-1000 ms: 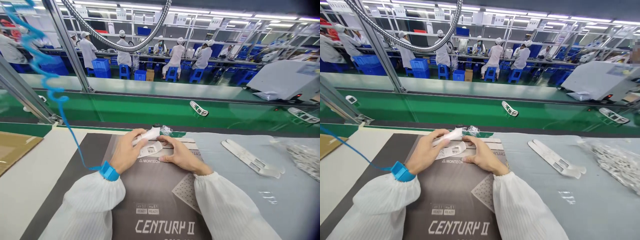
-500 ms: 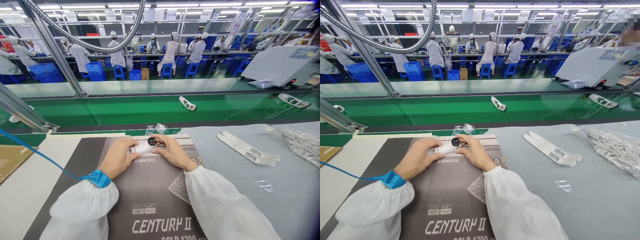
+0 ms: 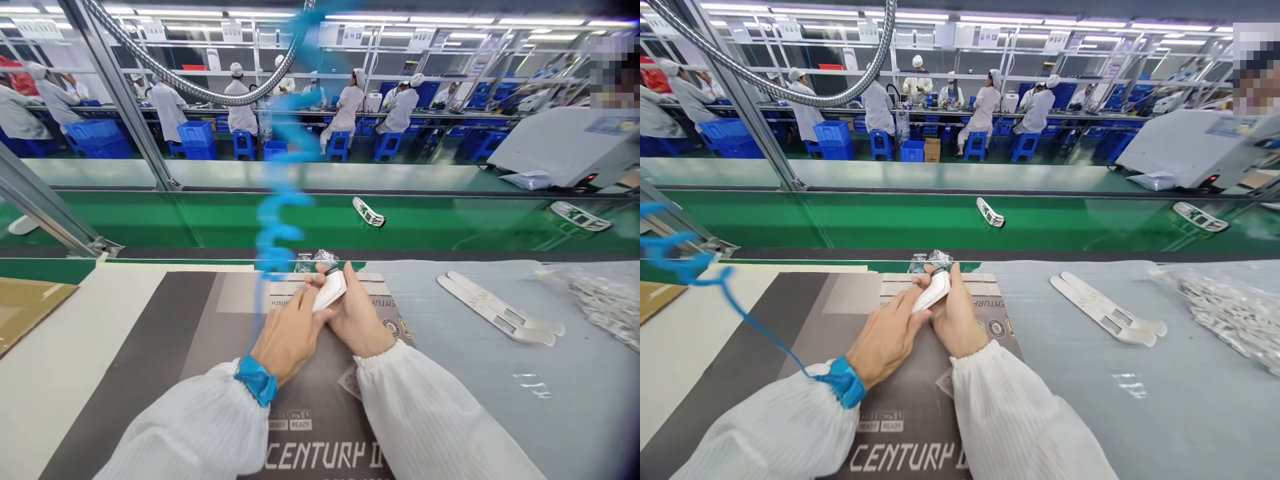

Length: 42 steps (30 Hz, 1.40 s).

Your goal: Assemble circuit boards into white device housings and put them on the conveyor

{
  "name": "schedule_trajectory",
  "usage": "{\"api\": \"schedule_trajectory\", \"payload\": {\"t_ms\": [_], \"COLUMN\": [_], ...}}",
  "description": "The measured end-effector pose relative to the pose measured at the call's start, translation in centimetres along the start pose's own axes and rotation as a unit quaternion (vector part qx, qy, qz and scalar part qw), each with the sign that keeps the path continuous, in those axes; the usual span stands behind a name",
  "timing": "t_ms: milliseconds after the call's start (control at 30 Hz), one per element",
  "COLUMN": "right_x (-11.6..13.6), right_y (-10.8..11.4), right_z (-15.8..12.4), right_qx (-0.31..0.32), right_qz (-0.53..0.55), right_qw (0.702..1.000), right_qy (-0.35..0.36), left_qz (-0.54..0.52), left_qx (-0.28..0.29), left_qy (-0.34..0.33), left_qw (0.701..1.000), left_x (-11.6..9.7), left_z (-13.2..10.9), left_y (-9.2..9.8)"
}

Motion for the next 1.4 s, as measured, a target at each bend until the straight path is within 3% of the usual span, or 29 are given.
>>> {"api": "schedule_trajectory", "payload": {"t_ms": [67, 167, 267, 333, 400, 533, 733, 867, 1033, 1167, 1267, 1333, 1400], "right_x": [-0.1, 0.5, 0.6, 0.2, -0.7, -2.3, -2.3, -1.9, -0.4, 0.4, 0.1, 0.0, 0.0], "right_y": [0.1, -0.1, -1.0, -1.7, -2.1, -2.3, -2.0, -2.1, -1.7, -1.1, -0.9, -0.9, -1.1], "right_z": [-0.1, -0.2, -0.7, -1.1, -1.4, -1.6, -1.7, -1.7, -1.1, -0.8, -0.6, -0.5, -0.7], "right_qx": [-0.001, 0.055, 0.135, 0.168, 0.179, 0.162, 0.136, 0.145, 0.141, 0.129, 0.129, 0.112, 0.111], "right_qz": [-0.001, -0.079, -0.158, -0.177, -0.179, -0.158, -0.150, -0.175, -0.109, -0.108, -0.111, -0.110, -0.115], "right_qw": [1.000, 0.995, 0.977, 0.967, 0.965, 0.973, 0.978, 0.973, 0.983, 0.985, 0.985, 0.987, 0.986], "right_qy": [-0.006, 0.019, 0.047, 0.069, 0.072, 0.054, 0.057, 0.047, 0.053, 0.048, 0.016, 0.022, 0.056], "left_qz": [0.050, 0.092, 0.078, 0.026, -0.026, -0.018, 0.017, -0.015, -0.002, 0.002, -0.062, -0.189, -0.346], "left_qx": [0.041, 0.058, -0.025, -0.122, -0.173, -0.178, -0.203, -0.157, -0.072, -0.071, -0.082, -0.053, 0.003], "left_qy": [0.001, 0.022, 0.071, 0.050, -0.002, -0.058, -0.085, -0.054, 0.006, -0.031, 0.019, 0.109, 0.217], "left_qw": [0.998, 0.994, 0.994, 0.991, 0.985, 0.982, 0.975, 0.986, 0.997, 0.997, 0.995, 0.975, 0.913], "left_x": [-0.6, 0.1, 1.9, 2.4, 2.3, 1.1, -0.1, 0.9, 3.7, 2.9, 1.9, 2.0, 2.5], "left_z": [-0.1, 0.2, 0.5, 0.4, 0.2, 0.1, 0.2, 0.5, 0.3, -0.1, 0.1, 0.4, 0.6], "left_y": [0.0, 1.1, 2.8, 3.6, 3.6, 2.7, 2.4, 2.9, 3.8, 3.2, 2.5, 2.1, 1.7]}}
Point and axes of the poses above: each hand's wrist, its own z-axis towards the middle knuckle, its own y-axis out of the back of the hand, x = y × z, the point moved 3 cm from there along z, towards the middle knuckle, and after that the axes turned 4 degrees about -z, right-handed, at the moved point
